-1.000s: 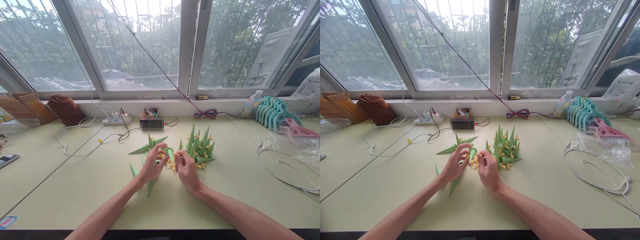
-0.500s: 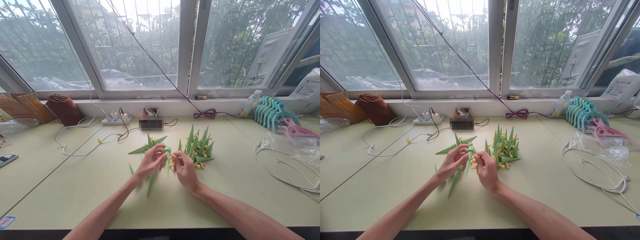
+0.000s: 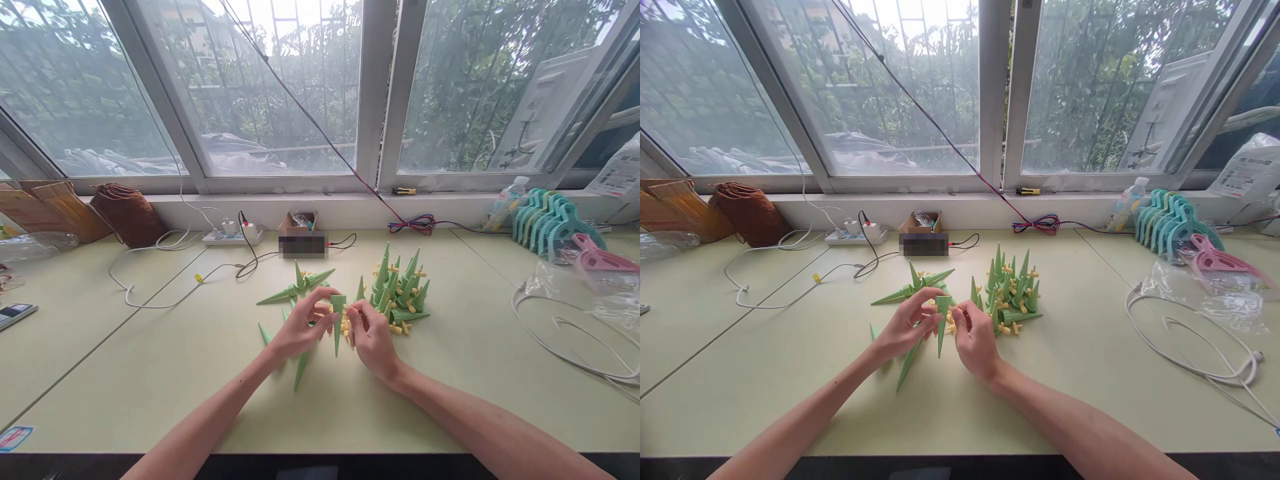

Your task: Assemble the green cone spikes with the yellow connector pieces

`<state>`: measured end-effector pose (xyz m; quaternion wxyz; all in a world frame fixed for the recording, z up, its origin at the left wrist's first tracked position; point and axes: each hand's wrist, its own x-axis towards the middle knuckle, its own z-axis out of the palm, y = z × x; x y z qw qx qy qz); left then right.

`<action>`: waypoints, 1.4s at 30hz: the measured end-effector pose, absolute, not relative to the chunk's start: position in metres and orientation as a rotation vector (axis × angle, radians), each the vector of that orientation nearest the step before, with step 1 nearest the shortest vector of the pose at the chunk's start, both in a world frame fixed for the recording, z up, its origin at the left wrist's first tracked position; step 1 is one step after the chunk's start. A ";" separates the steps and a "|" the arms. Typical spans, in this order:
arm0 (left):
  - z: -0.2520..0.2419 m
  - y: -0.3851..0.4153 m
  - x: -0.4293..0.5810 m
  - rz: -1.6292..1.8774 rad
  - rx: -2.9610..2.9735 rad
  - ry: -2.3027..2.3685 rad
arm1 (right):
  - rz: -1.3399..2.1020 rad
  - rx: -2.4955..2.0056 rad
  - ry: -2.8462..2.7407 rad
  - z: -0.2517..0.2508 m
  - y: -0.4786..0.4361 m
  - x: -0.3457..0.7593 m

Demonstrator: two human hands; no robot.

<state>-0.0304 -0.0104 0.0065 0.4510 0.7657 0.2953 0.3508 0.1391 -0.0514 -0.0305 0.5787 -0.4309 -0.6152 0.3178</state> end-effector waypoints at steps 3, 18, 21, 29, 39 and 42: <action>0.006 -0.012 -0.029 0.926 2.031 0.762 | 0.744 -1.010 -1.439 -0.031 -0.052 0.139; 0.002 -0.015 -0.018 1.079 1.922 0.890 | 0.681 -1.000 -1.352 -0.028 -0.056 0.137; 0.007 -0.013 -0.018 1.133 1.753 0.866 | 0.622 -1.003 -1.333 -0.027 -0.056 0.137; 0.021 -0.014 -0.023 0.942 1.596 0.799 | 0.548 -0.978 -1.517 -0.025 -0.057 0.135; 0.022 -0.015 -0.027 0.873 1.631 0.755 | 0.562 -0.961 -1.543 -0.028 -0.057 0.135; 0.025 -0.017 -0.027 0.881 1.632 0.732 | 0.581 -0.965 -1.548 -0.027 -0.058 0.134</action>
